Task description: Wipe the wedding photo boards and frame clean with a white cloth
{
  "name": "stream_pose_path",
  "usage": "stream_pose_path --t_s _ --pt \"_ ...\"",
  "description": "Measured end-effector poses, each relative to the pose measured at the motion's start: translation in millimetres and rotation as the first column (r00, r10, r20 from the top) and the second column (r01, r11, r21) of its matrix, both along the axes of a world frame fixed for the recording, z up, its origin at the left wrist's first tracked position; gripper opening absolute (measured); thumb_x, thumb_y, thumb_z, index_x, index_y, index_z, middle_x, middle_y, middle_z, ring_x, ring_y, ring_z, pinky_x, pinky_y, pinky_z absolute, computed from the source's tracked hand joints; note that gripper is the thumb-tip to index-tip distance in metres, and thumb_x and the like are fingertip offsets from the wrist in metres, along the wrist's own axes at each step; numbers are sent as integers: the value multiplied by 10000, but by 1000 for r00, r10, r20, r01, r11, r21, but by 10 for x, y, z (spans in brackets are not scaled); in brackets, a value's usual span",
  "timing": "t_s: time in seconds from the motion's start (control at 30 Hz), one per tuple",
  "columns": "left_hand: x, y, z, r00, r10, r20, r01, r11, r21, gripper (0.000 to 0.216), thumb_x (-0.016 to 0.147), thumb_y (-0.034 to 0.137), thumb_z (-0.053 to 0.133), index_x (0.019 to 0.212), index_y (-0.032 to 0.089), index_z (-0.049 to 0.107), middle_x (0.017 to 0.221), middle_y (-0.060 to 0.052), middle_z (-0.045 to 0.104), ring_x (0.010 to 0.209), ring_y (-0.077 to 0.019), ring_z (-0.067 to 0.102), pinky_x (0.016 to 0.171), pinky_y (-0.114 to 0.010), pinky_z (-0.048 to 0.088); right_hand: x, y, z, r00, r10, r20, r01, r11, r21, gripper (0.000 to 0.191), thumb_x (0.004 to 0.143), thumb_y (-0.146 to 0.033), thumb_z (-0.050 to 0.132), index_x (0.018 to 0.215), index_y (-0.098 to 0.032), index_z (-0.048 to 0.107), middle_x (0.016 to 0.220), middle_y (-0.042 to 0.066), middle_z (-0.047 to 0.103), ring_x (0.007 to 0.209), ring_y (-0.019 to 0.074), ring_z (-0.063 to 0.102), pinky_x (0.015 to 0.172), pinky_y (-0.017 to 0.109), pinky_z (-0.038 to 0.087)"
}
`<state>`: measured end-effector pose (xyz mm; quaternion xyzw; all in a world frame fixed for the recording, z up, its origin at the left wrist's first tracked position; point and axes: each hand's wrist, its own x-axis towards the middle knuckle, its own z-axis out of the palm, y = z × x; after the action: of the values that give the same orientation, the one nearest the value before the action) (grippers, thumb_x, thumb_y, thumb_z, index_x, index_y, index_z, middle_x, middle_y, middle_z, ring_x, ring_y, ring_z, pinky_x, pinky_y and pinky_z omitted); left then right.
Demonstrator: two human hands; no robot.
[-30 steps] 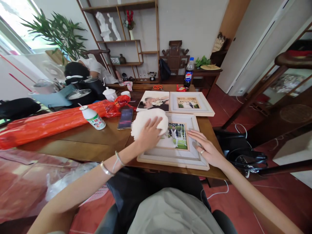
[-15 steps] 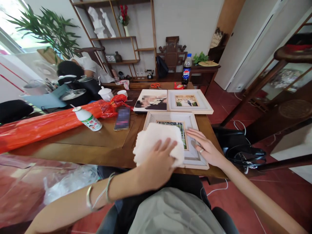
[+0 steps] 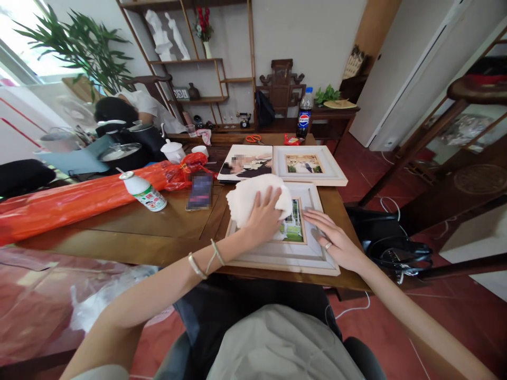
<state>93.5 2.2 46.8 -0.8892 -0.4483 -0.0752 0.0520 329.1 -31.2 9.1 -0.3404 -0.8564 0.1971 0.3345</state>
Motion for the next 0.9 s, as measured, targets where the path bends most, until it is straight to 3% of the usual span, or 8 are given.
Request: stream_pose_path --t_s 0.1,0.17,0.23,0.33,0.43,0.57,0.7,0.9 --pt "59 232 3 999 -24 -20 25 999 31 269 895 219 486 1061 137 681 1549 -146 238 1418 -420 144 1104 -641 187 -6 -4 8 1000 -5 -4 5 1000 -1 483 927 -210 407 1405 -280 425 1452 62 443 1376 268 328 1125 573 287" --pt "105 207 37 998 -34 -52 34 999 -2 273 890 207 497 1084 140 676 1537 -154 264 1408 -433 169 1086 -658 207 -7 -6 8 1000 -1 -11 1 1000 0 469 937 -234 406 1404 -277 426 1447 66 449 1375 268 330 1126 566 289" --pt "155 26 90 995 -44 -94 37 997 -68 281 883 208 513 1105 145 673 1522 -162 293 1392 -451 207 1056 -678 244 -5 -7 2 1000 -5 -17 5 1000 3 465 943 -267 409 1408 -276 419 1446 70 450 1371 274 335 1125 569 287" --pt "244 -450 180 987 -99 -124 80 985 -152 309 880 249 517 1133 159 669 1506 -168 331 1364 -466 268 1028 -676 289 1 -10 -13 999 -41 -13 41 999 -6 466 951 -317 410 1416 -283 404 1457 74 434 1371 285 336 1121 583 282" --pt "343 -936 244 978 -193 -83 172 963 -206 319 886 322 500 1086 167 694 1497 -141 363 1352 -421 330 1071 -557 315 3 -17 -13 998 -66 -16 66 997 -34 466 953 -369 416 1412 -289 410 1466 76 421 1373 290 333 1121 561 300" --pt "401 -1200 232 962 -269 -48 258 952 -167 333 894 349 485 1091 183 695 1498 -115 369 1367 -394 318 1104 -514 278 -7 -28 9 998 -70 -10 69 995 -69 463 965 -378 386 1422 -307 395 1485 63 394 1391 278 302 1133 533 299" --pt "359 -1000 133 978 -193 -82 184 977 -103 337 898 325 467 1120 187 681 1474 -132 403 1354 -417 332 1054 -574 321 -10 -24 1 998 -69 -10 69 996 -51 447 972 -331 378 1419 -320 394 1484 45 398 1393 263 300 1140 549 275" --pt "353 -378 111 994 32 -107 -36 999 -32 383 885 286 495 1203 117 626 1494 -202 339 1345 -482 296 1018 -651 307 3 -3 -41 999 -40 3 40 999 3 474 962 -241 376 1431 -311 373 1476 56 408 1395 269 294 1121 591 279"
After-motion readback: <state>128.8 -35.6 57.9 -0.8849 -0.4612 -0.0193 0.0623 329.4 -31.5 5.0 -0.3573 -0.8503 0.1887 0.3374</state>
